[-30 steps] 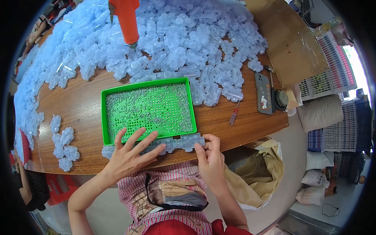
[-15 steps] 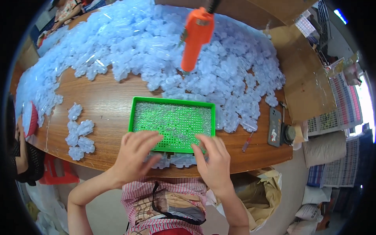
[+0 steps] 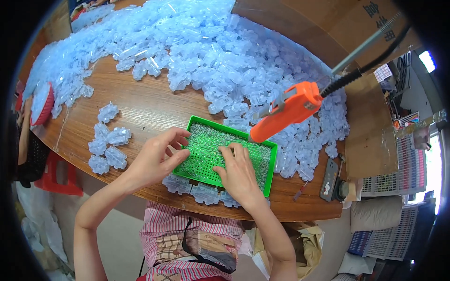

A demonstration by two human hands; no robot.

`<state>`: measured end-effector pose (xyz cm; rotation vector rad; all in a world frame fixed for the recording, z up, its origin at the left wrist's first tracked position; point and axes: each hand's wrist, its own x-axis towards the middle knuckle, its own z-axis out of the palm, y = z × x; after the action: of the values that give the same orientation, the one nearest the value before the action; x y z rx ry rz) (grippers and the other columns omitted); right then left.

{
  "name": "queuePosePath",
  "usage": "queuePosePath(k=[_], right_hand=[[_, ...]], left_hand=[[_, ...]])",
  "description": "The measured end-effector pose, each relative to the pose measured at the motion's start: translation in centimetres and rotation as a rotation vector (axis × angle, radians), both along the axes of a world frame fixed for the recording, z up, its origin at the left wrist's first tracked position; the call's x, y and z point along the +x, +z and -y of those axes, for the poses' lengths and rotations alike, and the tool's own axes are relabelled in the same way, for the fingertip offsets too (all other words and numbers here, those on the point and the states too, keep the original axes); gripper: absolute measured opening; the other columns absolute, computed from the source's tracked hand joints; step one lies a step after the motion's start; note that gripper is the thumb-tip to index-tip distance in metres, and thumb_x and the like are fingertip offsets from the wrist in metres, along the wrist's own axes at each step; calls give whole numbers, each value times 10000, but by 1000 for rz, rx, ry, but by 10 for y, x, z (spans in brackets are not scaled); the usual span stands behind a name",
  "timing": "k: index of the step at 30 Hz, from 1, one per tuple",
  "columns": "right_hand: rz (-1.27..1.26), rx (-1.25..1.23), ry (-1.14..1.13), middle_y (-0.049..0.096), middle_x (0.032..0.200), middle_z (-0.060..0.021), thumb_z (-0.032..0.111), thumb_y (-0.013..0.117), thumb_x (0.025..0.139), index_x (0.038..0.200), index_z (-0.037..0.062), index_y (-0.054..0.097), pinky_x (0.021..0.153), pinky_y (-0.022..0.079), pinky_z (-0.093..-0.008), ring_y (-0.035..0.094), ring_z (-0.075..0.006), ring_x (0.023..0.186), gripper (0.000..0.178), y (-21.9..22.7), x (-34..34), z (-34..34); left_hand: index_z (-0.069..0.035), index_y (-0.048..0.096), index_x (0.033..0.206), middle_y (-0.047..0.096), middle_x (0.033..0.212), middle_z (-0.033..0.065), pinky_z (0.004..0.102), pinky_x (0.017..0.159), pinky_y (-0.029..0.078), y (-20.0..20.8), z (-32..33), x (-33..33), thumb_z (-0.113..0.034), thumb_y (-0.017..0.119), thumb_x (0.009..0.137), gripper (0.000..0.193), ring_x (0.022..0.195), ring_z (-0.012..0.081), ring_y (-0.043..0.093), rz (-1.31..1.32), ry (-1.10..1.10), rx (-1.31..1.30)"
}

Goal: The person picks up a plastic part, inserts metal pins into it by hand, and then uses a power tool to drive them in. This process is repeated for several plastic parts, which are then placed on the table.

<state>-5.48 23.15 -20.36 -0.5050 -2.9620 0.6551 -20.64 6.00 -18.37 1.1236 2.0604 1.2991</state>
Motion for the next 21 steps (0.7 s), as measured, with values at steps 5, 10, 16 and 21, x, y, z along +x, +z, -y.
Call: queuePosePath(k=[5, 10, 16, 21], right_hand=[[-143, 76, 178, 477, 1304, -162, 128, 712, 779, 1289, 17, 491, 985, 404, -420, 450, -359, 1188, 567, -4, -15, -6], [-121, 134, 279, 495, 1302, -137, 52, 653, 802, 1249, 13, 521, 989, 412, -423, 464, -323, 1183, 468, -4, -10, -13], [-42, -40, 311, 521, 1196, -128, -17, 637, 780, 1130, 16, 535, 934, 430, -411, 493, -326, 1096, 367, 1, 7, -27], [-5, -41, 281, 518, 1079, -146, -23, 626, 788, 1054, 14, 522, 881, 435, -418, 498, -343, 1042, 289, 1, 5, -23]], left_hand=[[-39, 502, 1217, 615, 1019, 145, 361, 711, 516, -27, -12, 3, -71, 648, 839, 407, 896, 274, 625, -311, -107, 57], [-38, 502, 1206, 598, 1044, 147, 396, 757, 511, -32, -11, -5, -28, 647, 799, 433, 919, 300, 619, -337, -158, -12], [-30, 539, 1151, 613, 989, 130, 387, 739, 513, -31, -10, -3, -42, 651, 811, 358, 881, 283, 629, -369, -157, 5], [-20, 561, 1106, 625, 968, 137, 377, 723, 512, -26, -13, -2, -52, 632, 840, 277, 856, 287, 636, -310, -139, 3]])
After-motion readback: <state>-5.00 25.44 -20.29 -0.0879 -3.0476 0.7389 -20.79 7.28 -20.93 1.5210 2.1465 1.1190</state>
